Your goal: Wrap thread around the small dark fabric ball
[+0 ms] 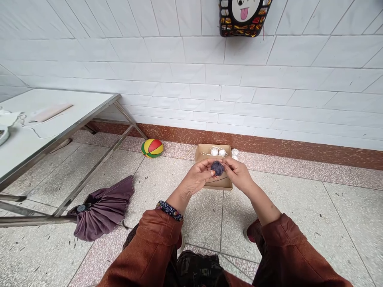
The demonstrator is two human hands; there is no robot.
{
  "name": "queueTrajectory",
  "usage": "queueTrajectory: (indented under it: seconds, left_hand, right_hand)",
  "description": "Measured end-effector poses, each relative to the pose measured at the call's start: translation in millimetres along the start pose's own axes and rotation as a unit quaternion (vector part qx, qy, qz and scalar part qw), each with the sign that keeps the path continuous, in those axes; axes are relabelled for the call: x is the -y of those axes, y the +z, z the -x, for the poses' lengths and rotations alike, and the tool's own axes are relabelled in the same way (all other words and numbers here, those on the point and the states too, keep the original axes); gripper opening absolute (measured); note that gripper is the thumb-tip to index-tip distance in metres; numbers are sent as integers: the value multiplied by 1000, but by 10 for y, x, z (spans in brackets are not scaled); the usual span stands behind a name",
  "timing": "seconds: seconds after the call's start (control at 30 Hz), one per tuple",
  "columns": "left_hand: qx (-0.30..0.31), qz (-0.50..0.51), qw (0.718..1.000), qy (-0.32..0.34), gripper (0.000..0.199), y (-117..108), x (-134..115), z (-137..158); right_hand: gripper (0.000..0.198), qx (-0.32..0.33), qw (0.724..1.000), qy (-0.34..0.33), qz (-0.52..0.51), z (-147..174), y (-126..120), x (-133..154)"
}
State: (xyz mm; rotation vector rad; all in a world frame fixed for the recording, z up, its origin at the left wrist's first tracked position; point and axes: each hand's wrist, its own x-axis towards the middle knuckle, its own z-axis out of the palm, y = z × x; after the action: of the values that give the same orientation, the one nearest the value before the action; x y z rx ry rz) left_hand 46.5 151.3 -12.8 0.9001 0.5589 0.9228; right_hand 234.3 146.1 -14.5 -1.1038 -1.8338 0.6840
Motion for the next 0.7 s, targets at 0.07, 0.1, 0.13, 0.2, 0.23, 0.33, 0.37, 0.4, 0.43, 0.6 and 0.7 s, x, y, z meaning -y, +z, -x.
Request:
queueTrajectory:
  seconds: [0.07, 0.1, 0.13, 0.2, 0.23, 0.33, 0.37, 0.4, 0.43, 0.6, 0.7]
  left_hand:
    - [-28, 32, 999, 6, 38, -23, 7, -16]
    - [-40, 47, 998, 12, 38, -33, 10, -26]
    - [-51, 59, 997, 18, 37, -41, 11, -38]
    - [-69, 68, 995, 25, 35, -53, 7, -59]
    - [-79, 64, 994, 28, 35, -57, 3, -67]
    - [-111, 3, 993, 43, 35, -64, -8, -76]
    - [-117, -32, 991, 48, 37, -64, -9, -74]
    - [-116, -70, 989, 50, 39, -63, -8, -70]
    - [-108, -108, 987, 47, 40, -59, -5, -64]
    - [-34, -213, 976, 13, 34, -13, 16, -23]
    - [6, -217, 976, -5, 36, 13, 20, -6]
  right_hand:
    - [18, 15, 1000, -16, 14, 15, 27, 4]
    - [18, 26, 999, -22, 23, 24, 36, 5]
    - [18, 38, 998, -29, 35, 32, 42, 8]
    - [18, 67, 995, -47, 60, 48, 44, 23]
    - [17, 81, 993, -59, 70, 53, 39, 40]
    - [17, 97, 988, -96, 76, 59, -9, 121]
    - [17, 92, 988, -105, 70, 56, -34, 152]
    - [17, 83, 988, -112, 63, 52, -62, 180]
    - [16, 72, 989, -117, 54, 45, -91, 202]
    - [17, 0, 993, -114, 32, 1, -191, 184]
    - [16, -32, 996, -72, 30, -14, -182, 113]
